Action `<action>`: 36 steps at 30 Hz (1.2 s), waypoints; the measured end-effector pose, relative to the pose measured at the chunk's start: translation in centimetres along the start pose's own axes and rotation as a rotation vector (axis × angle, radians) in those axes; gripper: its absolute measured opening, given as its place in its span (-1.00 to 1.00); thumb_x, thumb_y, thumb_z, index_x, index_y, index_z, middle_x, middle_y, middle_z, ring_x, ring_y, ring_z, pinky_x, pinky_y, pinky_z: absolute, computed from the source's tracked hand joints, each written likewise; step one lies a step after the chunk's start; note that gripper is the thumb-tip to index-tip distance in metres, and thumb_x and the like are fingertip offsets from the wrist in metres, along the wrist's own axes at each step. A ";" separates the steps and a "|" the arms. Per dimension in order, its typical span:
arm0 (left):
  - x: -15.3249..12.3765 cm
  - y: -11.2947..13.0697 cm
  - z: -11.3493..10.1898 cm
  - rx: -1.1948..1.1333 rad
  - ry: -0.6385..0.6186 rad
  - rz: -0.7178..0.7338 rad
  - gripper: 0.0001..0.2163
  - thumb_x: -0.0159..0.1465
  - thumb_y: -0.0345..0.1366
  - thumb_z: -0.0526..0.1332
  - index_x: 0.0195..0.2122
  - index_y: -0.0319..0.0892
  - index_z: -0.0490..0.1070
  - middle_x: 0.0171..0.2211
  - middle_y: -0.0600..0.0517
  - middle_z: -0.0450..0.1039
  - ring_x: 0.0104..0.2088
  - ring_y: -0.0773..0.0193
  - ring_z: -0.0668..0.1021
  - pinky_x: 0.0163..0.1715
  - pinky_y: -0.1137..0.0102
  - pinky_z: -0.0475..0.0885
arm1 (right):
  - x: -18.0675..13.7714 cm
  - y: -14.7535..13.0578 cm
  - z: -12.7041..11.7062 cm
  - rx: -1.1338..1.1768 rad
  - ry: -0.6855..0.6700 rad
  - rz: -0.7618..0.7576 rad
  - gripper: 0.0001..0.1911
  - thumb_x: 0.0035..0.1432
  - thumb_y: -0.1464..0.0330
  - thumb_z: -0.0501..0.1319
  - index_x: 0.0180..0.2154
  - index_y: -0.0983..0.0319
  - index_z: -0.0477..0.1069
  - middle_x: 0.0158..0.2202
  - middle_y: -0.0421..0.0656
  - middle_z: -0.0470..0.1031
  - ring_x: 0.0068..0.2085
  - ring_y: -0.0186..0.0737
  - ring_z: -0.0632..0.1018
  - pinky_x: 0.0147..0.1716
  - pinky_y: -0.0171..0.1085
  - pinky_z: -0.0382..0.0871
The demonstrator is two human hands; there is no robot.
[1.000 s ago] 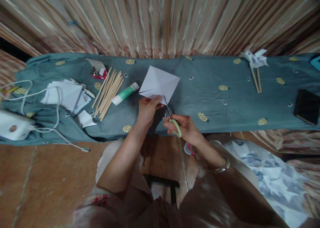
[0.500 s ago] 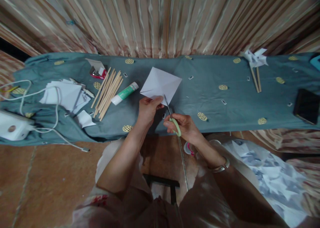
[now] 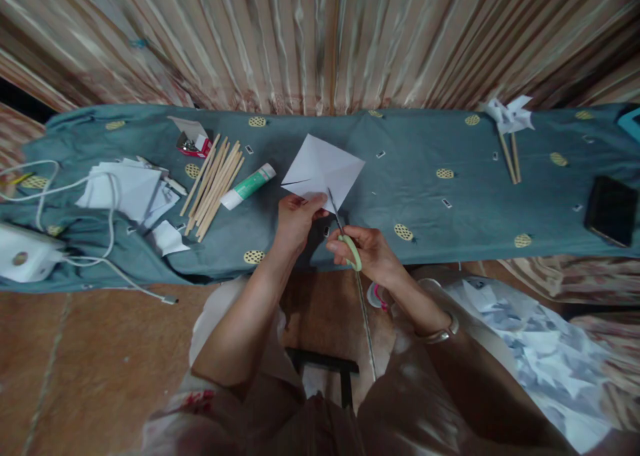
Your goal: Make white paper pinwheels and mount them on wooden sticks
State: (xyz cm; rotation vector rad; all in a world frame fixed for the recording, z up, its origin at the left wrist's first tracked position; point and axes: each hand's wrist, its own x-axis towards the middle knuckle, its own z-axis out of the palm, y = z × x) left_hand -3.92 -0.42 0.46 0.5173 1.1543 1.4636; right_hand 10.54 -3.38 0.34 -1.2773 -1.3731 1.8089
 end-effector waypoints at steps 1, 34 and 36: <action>0.0 0.0 0.0 -0.003 0.001 -0.002 -0.83 -0.18 -0.34 0.41 -0.54 -0.22 0.51 -0.55 0.11 0.50 -0.57 0.42 0.48 -0.56 0.52 0.43 | 0.0 0.0 0.0 0.003 0.002 0.003 -0.58 -0.15 0.02 0.42 -0.43 0.22 0.47 -0.63 -0.28 0.42 -0.58 -0.40 0.39 -0.58 -0.39 0.25; -0.3 -0.3 0.2 0.024 -0.031 -0.008 -0.82 -0.17 -0.34 0.42 -0.53 -0.23 0.50 -0.55 0.12 0.48 -0.57 0.42 0.47 -0.56 0.50 0.44 | 0.2 -0.3 -0.2 0.017 0.021 -0.001 -0.56 -0.14 0.01 0.43 -0.44 0.24 0.46 -0.63 -0.27 0.44 -0.58 -0.41 0.43 -0.57 -0.41 0.30; -0.3 -0.3 0.3 0.027 -0.028 -0.015 -0.82 -0.17 -0.34 0.42 -0.53 -0.23 0.50 -0.56 0.13 0.47 -0.57 0.42 0.47 -0.56 0.51 0.44 | 0.2 -0.3 -0.2 0.006 0.025 -0.014 -0.57 -0.13 0.01 0.42 -0.44 0.24 0.46 -0.63 -0.27 0.44 -0.59 -0.42 0.42 -0.58 -0.41 0.28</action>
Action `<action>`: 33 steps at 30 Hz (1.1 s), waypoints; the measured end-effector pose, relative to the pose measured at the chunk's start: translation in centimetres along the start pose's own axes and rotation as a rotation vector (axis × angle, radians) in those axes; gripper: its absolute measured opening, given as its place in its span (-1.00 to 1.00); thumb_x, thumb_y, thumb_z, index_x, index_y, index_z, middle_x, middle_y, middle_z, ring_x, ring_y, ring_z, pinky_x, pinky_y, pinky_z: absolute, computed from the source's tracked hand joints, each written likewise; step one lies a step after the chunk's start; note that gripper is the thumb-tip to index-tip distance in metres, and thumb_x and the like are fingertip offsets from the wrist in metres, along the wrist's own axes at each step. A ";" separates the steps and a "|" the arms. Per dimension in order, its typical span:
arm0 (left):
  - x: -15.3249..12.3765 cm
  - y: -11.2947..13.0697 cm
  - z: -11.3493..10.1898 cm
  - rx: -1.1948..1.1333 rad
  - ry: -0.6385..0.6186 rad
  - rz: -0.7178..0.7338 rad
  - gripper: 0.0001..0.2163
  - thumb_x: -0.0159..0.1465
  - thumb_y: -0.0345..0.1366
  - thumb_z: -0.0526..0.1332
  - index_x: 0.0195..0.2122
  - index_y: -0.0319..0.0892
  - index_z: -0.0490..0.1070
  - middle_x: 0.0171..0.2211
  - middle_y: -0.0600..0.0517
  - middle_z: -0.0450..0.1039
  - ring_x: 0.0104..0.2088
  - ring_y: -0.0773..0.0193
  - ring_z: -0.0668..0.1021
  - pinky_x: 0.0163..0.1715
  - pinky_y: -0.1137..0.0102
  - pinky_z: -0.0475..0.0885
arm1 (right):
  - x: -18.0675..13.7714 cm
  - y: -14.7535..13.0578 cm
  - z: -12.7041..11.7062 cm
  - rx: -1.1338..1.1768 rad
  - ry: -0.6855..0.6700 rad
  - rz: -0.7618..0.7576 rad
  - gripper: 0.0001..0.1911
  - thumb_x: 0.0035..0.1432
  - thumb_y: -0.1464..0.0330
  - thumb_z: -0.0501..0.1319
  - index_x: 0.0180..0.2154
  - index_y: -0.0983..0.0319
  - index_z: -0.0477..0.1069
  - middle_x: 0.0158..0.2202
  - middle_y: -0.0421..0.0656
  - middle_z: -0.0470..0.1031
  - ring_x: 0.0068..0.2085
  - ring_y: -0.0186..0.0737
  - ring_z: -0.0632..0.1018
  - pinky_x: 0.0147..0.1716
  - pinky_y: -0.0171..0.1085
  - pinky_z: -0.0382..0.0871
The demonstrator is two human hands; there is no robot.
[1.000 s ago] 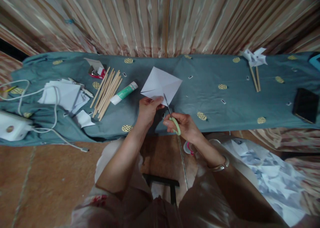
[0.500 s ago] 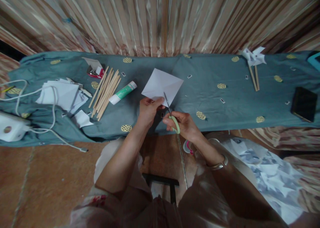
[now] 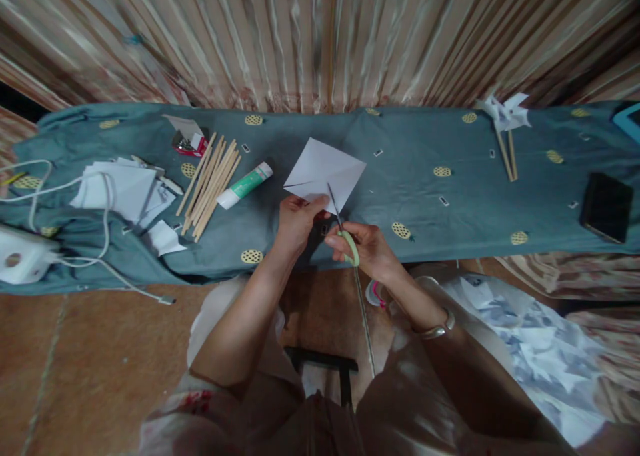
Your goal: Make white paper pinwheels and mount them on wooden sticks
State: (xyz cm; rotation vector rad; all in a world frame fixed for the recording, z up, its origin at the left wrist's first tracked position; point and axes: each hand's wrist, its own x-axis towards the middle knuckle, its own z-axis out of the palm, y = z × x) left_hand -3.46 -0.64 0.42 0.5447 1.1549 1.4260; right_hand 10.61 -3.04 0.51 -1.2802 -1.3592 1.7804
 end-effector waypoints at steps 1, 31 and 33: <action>0.0 0.0 0.0 0.001 0.002 -0.003 -0.82 -0.18 -0.34 0.42 -0.53 -0.23 0.50 -0.56 0.13 0.47 -0.57 0.42 0.47 -0.56 0.51 0.44 | 0.0 0.0 0.0 -0.001 0.003 -0.005 -0.57 -0.12 0.01 0.42 -0.45 0.23 0.46 -0.64 -0.27 0.44 -0.59 -0.42 0.41 -0.59 -0.41 0.27; 0.1 0.2 -0.1 -0.004 0.015 0.005 -0.80 -0.19 -0.32 0.43 -0.51 -0.21 0.50 -0.52 0.10 0.49 -0.55 0.40 0.47 -0.55 0.50 0.43 | -0.1 -0.1 0.1 -0.020 -0.023 -0.004 -0.60 -0.07 0.02 0.40 -0.40 0.22 0.48 -0.62 -0.27 0.44 -0.57 -0.42 0.42 -0.57 -0.41 0.29; 0.2 0.3 -0.2 -0.005 0.019 0.018 -0.80 -0.18 -0.32 0.43 -0.51 -0.20 0.50 -0.52 0.11 0.49 -0.55 0.40 0.47 -0.54 0.49 0.44 | -0.3 -0.4 0.0 -0.055 -0.034 0.006 -0.58 -0.08 -0.01 0.39 -0.41 0.22 0.48 -0.62 -0.26 0.45 -0.57 -0.40 0.42 -0.57 -0.40 0.29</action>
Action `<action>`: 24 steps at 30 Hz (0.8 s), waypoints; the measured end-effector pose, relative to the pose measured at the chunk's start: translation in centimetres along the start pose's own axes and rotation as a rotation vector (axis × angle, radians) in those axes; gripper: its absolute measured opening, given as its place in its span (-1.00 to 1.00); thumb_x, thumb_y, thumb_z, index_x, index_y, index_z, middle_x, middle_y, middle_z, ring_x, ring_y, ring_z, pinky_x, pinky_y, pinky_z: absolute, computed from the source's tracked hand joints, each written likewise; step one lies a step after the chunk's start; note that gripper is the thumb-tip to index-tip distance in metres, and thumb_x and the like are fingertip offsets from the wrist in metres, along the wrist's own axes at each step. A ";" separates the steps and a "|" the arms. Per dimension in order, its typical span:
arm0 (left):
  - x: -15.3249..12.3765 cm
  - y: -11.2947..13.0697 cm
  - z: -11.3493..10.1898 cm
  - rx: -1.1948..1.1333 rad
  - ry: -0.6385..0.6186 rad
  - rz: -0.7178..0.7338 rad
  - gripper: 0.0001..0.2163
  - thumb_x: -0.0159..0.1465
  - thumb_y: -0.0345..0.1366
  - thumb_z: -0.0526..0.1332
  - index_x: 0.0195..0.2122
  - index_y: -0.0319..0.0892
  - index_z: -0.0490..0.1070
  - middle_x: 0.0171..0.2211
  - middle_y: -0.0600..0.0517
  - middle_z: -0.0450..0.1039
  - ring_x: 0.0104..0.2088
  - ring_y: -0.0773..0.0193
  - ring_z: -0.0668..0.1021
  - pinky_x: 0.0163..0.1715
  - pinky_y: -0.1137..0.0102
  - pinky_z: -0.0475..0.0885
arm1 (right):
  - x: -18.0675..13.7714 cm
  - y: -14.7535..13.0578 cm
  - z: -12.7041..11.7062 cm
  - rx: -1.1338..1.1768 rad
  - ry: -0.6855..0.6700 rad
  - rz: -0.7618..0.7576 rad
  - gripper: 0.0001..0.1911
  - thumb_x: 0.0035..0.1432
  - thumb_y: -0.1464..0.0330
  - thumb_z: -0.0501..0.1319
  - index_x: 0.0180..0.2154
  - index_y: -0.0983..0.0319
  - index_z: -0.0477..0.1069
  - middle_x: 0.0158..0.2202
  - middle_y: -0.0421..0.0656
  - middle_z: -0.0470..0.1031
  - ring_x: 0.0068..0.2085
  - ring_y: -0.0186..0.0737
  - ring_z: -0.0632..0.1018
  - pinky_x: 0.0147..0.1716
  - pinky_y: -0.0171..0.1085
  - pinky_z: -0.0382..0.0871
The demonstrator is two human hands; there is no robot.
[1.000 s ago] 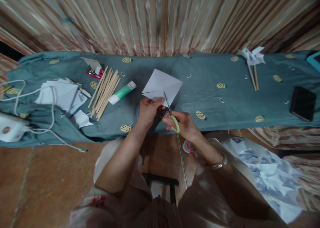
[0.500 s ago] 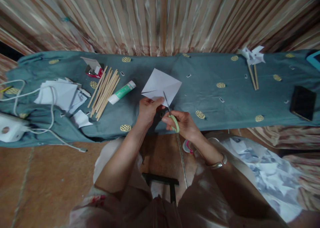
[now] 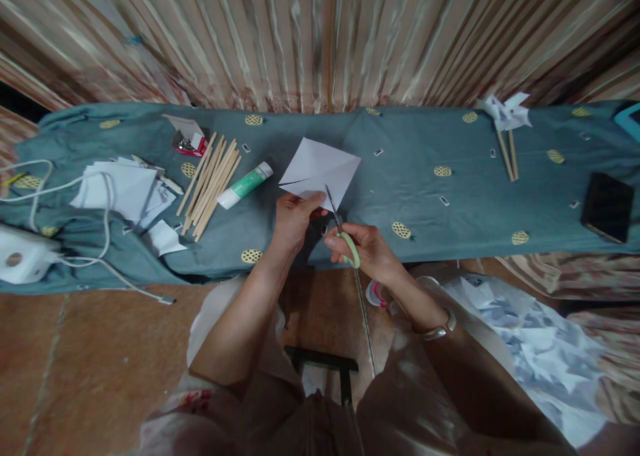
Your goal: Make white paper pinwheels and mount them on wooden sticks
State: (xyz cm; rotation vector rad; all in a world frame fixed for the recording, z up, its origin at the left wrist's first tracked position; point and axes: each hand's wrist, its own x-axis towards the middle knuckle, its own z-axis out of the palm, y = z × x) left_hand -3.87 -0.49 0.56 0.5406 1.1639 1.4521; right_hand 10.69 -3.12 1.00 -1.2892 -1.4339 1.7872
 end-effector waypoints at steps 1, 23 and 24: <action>0.1 0.1 -0.1 -0.001 0.007 0.009 -0.80 -0.19 -0.32 0.43 -0.52 -0.20 0.49 -0.53 0.12 0.48 -0.55 0.40 0.47 -0.54 0.49 0.43 | -0.1 -0.2 -0.1 -0.008 -0.008 0.009 -0.56 -0.09 -0.02 0.39 -0.42 0.22 0.47 -0.61 -0.26 0.45 -0.57 -0.40 0.42 -0.57 -0.39 0.30; -0.1 -0.4 -0.7 0.348 -0.139 0.112 -0.91 -0.07 -0.34 0.27 -0.67 -0.17 0.42 -0.65 0.14 0.37 -0.57 0.37 0.40 -0.52 0.48 0.31 | 1.1 -1.5 -6.6 0.002 0.480 -0.277 -0.60 -0.11 0.09 0.43 -0.26 0.16 0.47 -0.48 -0.26 0.48 -0.43 -0.31 0.50 -0.41 -0.30 0.38; -0.2 -0.4 -0.6 0.381 -0.165 0.118 -0.88 -0.06 -0.34 0.27 -0.70 -0.18 0.42 -0.67 0.14 0.36 -0.58 0.38 0.38 -0.53 0.49 0.29 | 1.1 -1.7 -6.6 0.006 0.482 -0.291 -0.60 -0.11 0.09 0.42 -0.26 0.15 0.47 -0.49 -0.27 0.46 -0.43 -0.31 0.49 -0.41 -0.30 0.37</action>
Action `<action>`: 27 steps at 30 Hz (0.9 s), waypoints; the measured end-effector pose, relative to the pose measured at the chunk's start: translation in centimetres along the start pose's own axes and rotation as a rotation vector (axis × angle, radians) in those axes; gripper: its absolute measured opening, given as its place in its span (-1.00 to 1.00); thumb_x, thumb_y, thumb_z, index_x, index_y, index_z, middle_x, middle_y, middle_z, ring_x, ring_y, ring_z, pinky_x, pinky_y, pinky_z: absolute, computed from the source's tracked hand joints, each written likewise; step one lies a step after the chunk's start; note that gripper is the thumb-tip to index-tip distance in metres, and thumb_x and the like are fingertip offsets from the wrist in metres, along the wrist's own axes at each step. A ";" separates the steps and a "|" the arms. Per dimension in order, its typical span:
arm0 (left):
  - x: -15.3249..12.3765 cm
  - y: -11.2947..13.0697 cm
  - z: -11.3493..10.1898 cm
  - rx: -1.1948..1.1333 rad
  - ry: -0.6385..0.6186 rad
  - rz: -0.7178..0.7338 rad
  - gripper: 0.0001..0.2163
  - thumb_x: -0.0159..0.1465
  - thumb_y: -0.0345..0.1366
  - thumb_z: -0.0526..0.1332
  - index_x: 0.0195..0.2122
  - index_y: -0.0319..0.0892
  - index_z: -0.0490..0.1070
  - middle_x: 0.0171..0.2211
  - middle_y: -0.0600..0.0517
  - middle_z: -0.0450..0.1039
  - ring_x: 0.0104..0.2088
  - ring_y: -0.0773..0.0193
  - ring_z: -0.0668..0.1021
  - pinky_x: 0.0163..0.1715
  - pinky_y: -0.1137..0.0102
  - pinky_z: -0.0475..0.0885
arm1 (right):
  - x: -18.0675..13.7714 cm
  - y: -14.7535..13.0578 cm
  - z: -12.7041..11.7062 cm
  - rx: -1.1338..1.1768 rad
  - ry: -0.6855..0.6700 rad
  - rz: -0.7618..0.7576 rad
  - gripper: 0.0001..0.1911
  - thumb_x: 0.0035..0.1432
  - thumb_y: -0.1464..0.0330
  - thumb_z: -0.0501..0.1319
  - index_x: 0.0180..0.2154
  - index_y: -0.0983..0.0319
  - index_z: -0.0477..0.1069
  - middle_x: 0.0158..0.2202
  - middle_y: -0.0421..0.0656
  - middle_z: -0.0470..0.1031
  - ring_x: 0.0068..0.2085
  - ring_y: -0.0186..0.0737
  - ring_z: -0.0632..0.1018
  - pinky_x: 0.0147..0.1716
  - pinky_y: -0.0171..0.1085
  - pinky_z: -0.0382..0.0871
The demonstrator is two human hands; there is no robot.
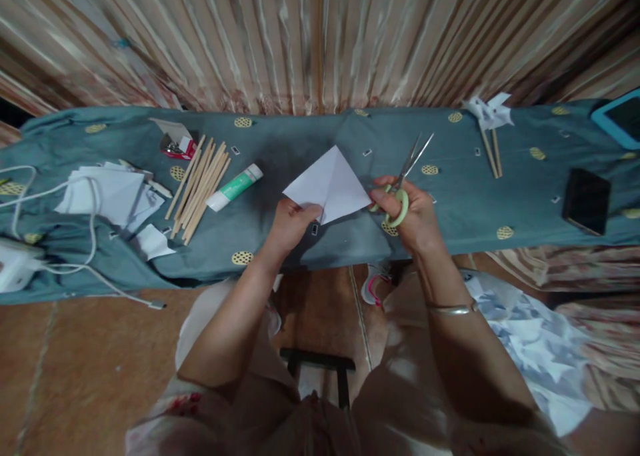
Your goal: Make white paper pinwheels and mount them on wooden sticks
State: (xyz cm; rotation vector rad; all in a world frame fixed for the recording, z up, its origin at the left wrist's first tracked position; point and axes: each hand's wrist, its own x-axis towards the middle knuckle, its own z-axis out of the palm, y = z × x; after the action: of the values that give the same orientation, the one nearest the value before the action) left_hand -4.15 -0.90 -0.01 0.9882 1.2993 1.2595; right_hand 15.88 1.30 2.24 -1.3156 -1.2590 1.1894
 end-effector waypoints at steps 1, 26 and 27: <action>-0.1 0.0 0.1 0.023 -0.025 0.001 -0.87 -0.06 -0.33 0.27 -0.71 -0.18 0.42 -0.68 0.14 0.35 -0.59 0.39 0.36 -0.54 0.50 0.26 | 0.0 -0.1 0.0 0.010 -0.002 -0.007 -0.60 -0.10 0.08 0.42 -0.25 0.15 0.48 -0.48 -0.27 0.46 -0.42 -0.31 0.49 -0.40 -0.30 0.37; -0.4 -0.7 0.9 -0.012 -0.150 -0.090 -0.84 -0.05 -0.21 0.37 -0.57 -0.21 0.54 -0.60 0.12 0.46 -0.54 0.38 0.40 -0.46 0.46 0.28 | 0.5 0.2 1.3 0.120 0.042 -0.024 -0.60 -0.22 0.15 0.47 -0.35 0.15 0.40 -0.48 -0.30 0.54 -0.54 -0.31 0.49 -0.55 -0.28 0.43; -0.4 -0.7 0.8 0.002 -0.149 -0.084 -0.85 -0.04 -0.22 0.36 -0.57 -0.21 0.54 -0.60 0.12 0.46 -0.54 0.38 0.40 -0.46 0.46 0.28 | 0.6 0.3 1.2 0.116 0.045 -0.042 -0.61 -0.20 0.17 0.47 -0.35 0.15 0.40 -0.48 -0.30 0.53 -0.53 -0.32 0.49 -0.54 -0.29 0.42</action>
State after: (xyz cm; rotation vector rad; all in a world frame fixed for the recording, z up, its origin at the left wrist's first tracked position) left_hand -3.23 -1.26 -0.60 0.9992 1.2144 1.0997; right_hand 14.76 1.90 1.83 -1.2183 -1.1625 1.1793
